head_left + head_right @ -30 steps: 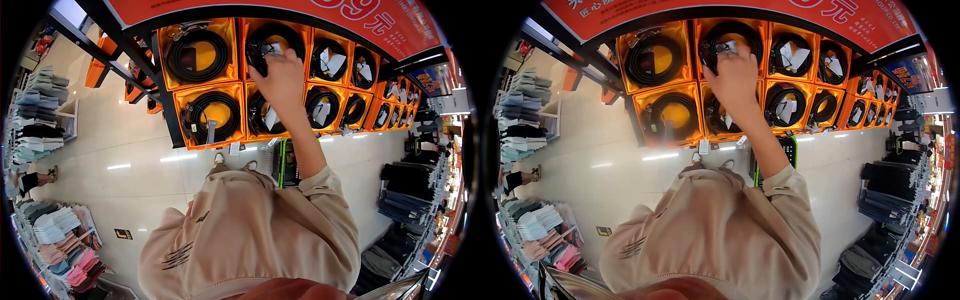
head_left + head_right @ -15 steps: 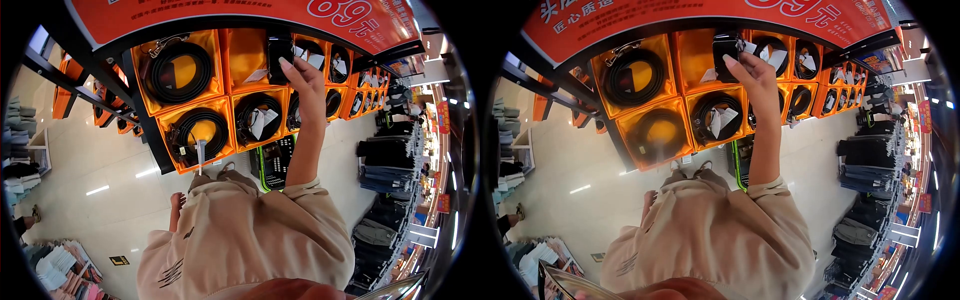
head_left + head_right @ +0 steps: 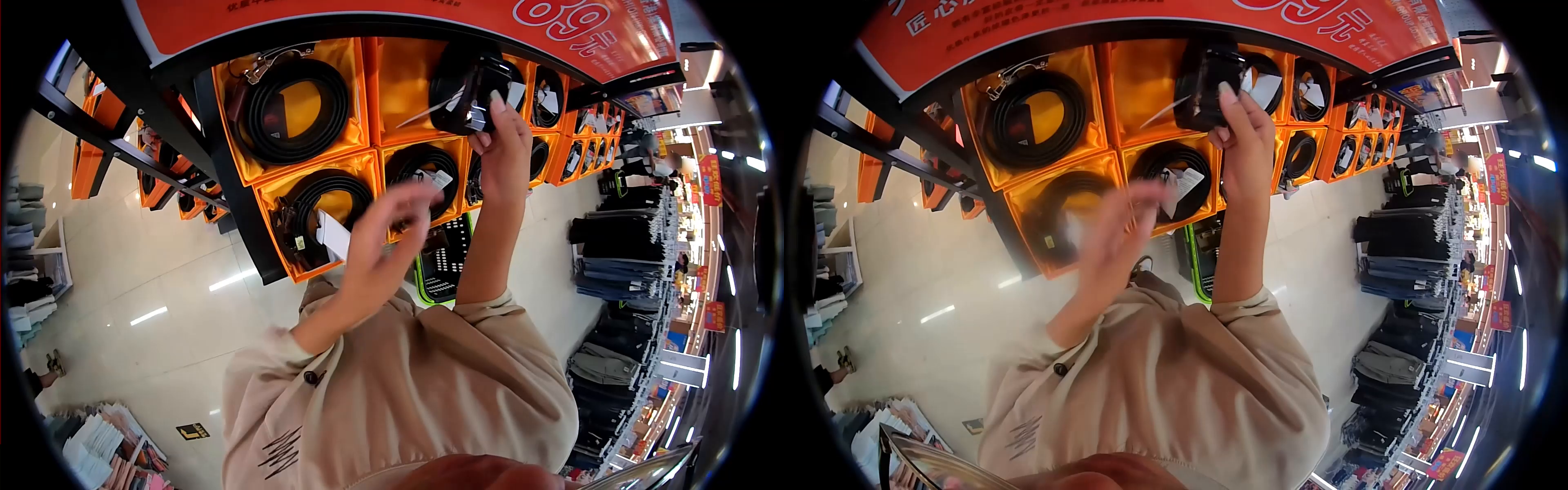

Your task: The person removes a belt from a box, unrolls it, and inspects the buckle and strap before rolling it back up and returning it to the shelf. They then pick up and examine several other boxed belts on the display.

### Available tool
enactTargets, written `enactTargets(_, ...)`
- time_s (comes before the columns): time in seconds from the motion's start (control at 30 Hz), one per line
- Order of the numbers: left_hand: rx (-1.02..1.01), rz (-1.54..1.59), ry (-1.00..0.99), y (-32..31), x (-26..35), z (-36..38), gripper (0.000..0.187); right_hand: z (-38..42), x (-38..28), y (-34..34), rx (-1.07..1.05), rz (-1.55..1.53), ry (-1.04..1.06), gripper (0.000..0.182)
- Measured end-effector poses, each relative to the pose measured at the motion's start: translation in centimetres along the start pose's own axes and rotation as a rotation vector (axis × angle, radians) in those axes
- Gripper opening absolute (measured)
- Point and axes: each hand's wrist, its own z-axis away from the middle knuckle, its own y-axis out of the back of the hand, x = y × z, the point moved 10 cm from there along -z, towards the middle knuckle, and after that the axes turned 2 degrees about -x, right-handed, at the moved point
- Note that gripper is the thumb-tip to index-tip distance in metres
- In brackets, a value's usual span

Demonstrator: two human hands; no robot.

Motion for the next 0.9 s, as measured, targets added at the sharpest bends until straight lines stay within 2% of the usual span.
enactTargets(0.07, 0.31, -0.002, -0.133, 0.3, 1.2, -2.4, 0.031, 0.2, -0.3, 0.3, 0.058, -0.132, -0.011, 0.02)
enactTargets(0.17, 0.334, -0.197, -0.354, -1.7, 2.7, -4.6, 0.047, 1.2, -0.6, 0.4, 0.123, -0.096, -0.087, 0.028)
enactTargets(0.23, 0.263, -0.332, -0.287, -3.2, 2.0, -6.0, 0.055, 1.7, -1.1, -0.3, 0.083, -0.04, -0.055, 0.029)
enactTargets(0.3, 0.232, -0.213, -0.229, -3.6, 0.8, -6.8, 0.054, 2.5, -1.5, -1.1, 0.081, 0.005, -0.05, 0.029)
enactTargets(0.37, 0.181, 0.076, -0.07, -3.9, -0.3, -7.4, 0.053, 3.1, -1.7, -1.0, 0.053, 0.078, -0.036, 0.032)
enactTargets(0.4, 0.221, 0.024, -0.18, -3.4, 0.3, -7.7, 0.05, 3.2, -1.9, -1.1, 0.044, 0.06, -0.03, 0.036)
enactTargets(0.5, 0.167, 0.295, -0.079, -3.7, -0.1, -7.5, 0.048, 3.3, -2.2, -1.5, 0.039, 0.011, 0.001, 0.044)
enactTargets(0.63, 0.114, 0.331, -0.09, -3.7, -0.2, -7.7, 0.048, 3.4, -2.5, -1.8, -0.013, -0.029, 0.028, 0.049)
enactTargets(0.73, 0.098, 0.337, -0.121, -3.7, 0.2, -7.7, 0.048, 3.3, -2.7, -2.1, -0.066, -0.043, 0.039, 0.044)
enactTargets(0.83, 0.086, 0.325, -0.141, -3.5, -0.1, -7.7, 0.048, 3.4, -2.9, -2.7, -0.093, 0.034, 0.065, 0.031)
enactTargets(0.9, 0.139, 0.239, -0.109, -3.1, -1.0, -7.6, 0.046, 3.6, -4.0, -3.7, 0.038, 0.386, 0.162, 0.025)
